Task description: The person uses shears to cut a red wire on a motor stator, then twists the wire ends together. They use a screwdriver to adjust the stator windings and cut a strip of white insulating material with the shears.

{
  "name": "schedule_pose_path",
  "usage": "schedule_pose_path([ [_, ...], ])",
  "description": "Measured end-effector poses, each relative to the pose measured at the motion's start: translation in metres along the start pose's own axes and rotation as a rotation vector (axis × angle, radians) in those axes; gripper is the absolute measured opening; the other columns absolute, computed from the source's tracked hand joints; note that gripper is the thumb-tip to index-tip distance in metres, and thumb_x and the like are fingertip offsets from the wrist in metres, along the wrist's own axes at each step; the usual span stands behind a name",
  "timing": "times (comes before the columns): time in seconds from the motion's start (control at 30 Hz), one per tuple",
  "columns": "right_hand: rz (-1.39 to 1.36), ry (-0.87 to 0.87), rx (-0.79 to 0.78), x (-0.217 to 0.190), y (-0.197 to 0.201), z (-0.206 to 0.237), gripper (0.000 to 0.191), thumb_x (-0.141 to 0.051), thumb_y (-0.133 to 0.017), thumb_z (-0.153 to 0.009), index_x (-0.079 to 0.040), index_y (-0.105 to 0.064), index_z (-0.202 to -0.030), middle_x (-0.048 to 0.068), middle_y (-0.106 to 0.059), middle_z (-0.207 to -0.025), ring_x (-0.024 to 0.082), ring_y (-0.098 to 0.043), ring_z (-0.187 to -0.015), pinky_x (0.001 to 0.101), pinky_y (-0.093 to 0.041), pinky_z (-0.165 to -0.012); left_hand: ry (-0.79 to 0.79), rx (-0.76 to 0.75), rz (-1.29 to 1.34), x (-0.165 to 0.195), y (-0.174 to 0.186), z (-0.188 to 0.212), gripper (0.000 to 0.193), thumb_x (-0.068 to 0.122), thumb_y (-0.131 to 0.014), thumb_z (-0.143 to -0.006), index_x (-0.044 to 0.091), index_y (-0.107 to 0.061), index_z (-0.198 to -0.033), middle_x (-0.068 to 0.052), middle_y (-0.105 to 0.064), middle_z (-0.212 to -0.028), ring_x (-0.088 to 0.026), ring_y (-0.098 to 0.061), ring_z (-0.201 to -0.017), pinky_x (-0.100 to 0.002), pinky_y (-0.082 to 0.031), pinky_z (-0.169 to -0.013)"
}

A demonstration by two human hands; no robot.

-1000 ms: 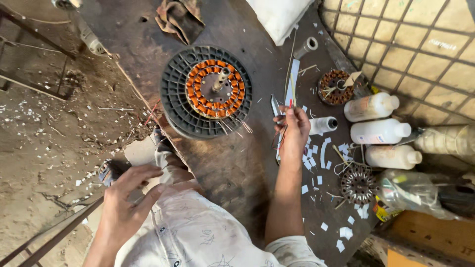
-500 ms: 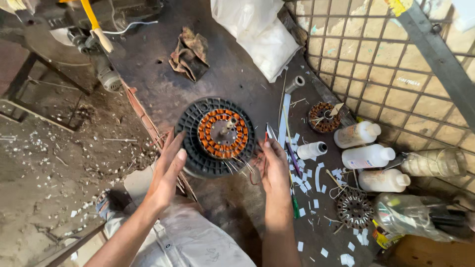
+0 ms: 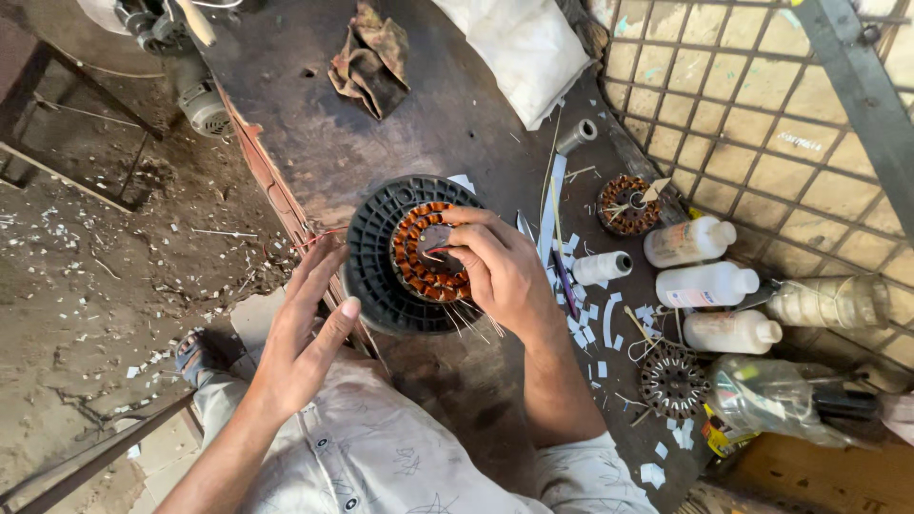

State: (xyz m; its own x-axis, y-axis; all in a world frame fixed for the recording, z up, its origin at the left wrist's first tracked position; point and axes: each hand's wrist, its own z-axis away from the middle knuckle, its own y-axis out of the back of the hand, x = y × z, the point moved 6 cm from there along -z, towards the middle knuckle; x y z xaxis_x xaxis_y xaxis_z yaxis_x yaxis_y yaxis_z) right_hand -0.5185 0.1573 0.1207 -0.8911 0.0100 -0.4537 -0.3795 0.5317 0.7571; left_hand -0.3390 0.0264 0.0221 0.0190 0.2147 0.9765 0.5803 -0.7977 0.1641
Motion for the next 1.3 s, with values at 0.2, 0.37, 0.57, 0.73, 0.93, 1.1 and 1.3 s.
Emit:
schedule_pose_path([
  [0.2, 0.111, 0.183, 0.185, -0.021, -0.001, -0.011, 0.015, 0.013, -0.059, -0.084, 0.003, -0.062, -0.096, 0.016, -0.071, -0.1, 0.034, -0.074, -0.086, 0.0407, -0.062, -0.076, 0.098, 0.063, 0.089, -0.019, 0.006, 0.016, 0.067, 0.03, -0.071, -0.089, 0.002, -0.052, -0.147, -0.015, -0.057, -0.152, -0.028, -0.05, -0.146, -0.041, -0.035, -0.12],
  [0.37, -0.209, 0.119, 0.425, -0.047, 0.032, -0.001, 0.003, 0.006, -0.058, -0.096, 0.005, -0.06, -0.096, 0.019, -0.071, -0.099, 0.021, -0.071, -0.073, 0.0301, -0.058, -0.065, -0.262, 0.074, 0.335, 0.017, -0.01, -0.003, 0.128, 0.043, -0.092, -0.066, 0.002, -0.017, -0.161, -0.024, -0.032, -0.165, -0.034, -0.034, -0.154, -0.047, -0.03, -0.124],
  [0.57, -0.716, -0.123, 0.248, -0.064, 0.042, -0.004, 0.013, -0.006, -0.064, -0.102, 0.006, -0.065, -0.102, 0.018, -0.071, -0.104, 0.012, -0.068, -0.071, 0.0208, -0.05, -0.059, -0.447, 0.038, 0.589, 0.054, -0.032, 0.011, 0.159, 0.057, -0.099, -0.058, 0.006, 0.003, -0.168, -0.023, -0.028, -0.167, -0.035, -0.045, -0.151, -0.05, -0.04, -0.129],
  [0.73, -0.473, -0.032, 0.339, -0.07, 0.083, -0.007, 0.01, -0.003, -0.075, -0.096, 0.005, -0.072, -0.101, 0.012, -0.067, -0.1, 0.01, -0.06, -0.069, 0.0218, -0.049, -0.061, -0.277, 0.009, 0.624, 0.052, -0.02, 0.038, 0.155, 0.053, -0.099, -0.056, 0.004, -0.003, -0.168, -0.022, -0.038, -0.161, -0.036, -0.047, -0.149, -0.052, -0.039, -0.129],
  [0.93, -0.034, 0.155, 0.16, -0.093, 0.105, -0.012, 0.012, 0.0, -0.079, -0.088, -0.002, -0.077, -0.1, 0.008, -0.065, -0.09, 0.017, -0.06, -0.077, 0.0262, -0.044, -0.067, -0.192, -0.016, 0.734, 0.067, -0.011, 0.052, 0.153, 0.046, -0.098, -0.059, 0.004, 0.001, -0.167, -0.022, -0.039, -0.161, -0.036, -0.047, -0.148, -0.052, -0.04, -0.128],
  [1.1, 0.058, 0.206, 0.073, -0.108, 0.103, -0.022, 0.018, 0.003, -0.079, -0.081, -0.005, -0.077, -0.097, 0.007, -0.062, -0.089, 0.018, -0.059, -0.072, 0.0282, -0.042, -0.064, -0.187, -0.028, 0.758, 0.073, -0.011, 0.056, 0.153, 0.042, -0.099, -0.059, 0.005, 0.003, -0.167, -0.022, -0.034, -0.163, -0.037, -0.047, -0.149, -0.054, -0.041, -0.128],
  [1.3, 0.131, 0.324, -0.122, -0.116, 0.098, -0.035, 0.024, 0.002, -0.077, -0.076, -0.007, -0.077, -0.097, 0.006, -0.061, -0.084, 0.022, -0.057, -0.072, 0.0352, -0.041, -0.063, -0.241, -0.052, 0.699, 0.073, -0.014, 0.054, 0.15, 0.037, -0.1, -0.06, 0.006, 0.002, -0.167, -0.023, -0.032, -0.167, -0.036, -0.046, -0.152, -0.052, -0.04, -0.129],
])
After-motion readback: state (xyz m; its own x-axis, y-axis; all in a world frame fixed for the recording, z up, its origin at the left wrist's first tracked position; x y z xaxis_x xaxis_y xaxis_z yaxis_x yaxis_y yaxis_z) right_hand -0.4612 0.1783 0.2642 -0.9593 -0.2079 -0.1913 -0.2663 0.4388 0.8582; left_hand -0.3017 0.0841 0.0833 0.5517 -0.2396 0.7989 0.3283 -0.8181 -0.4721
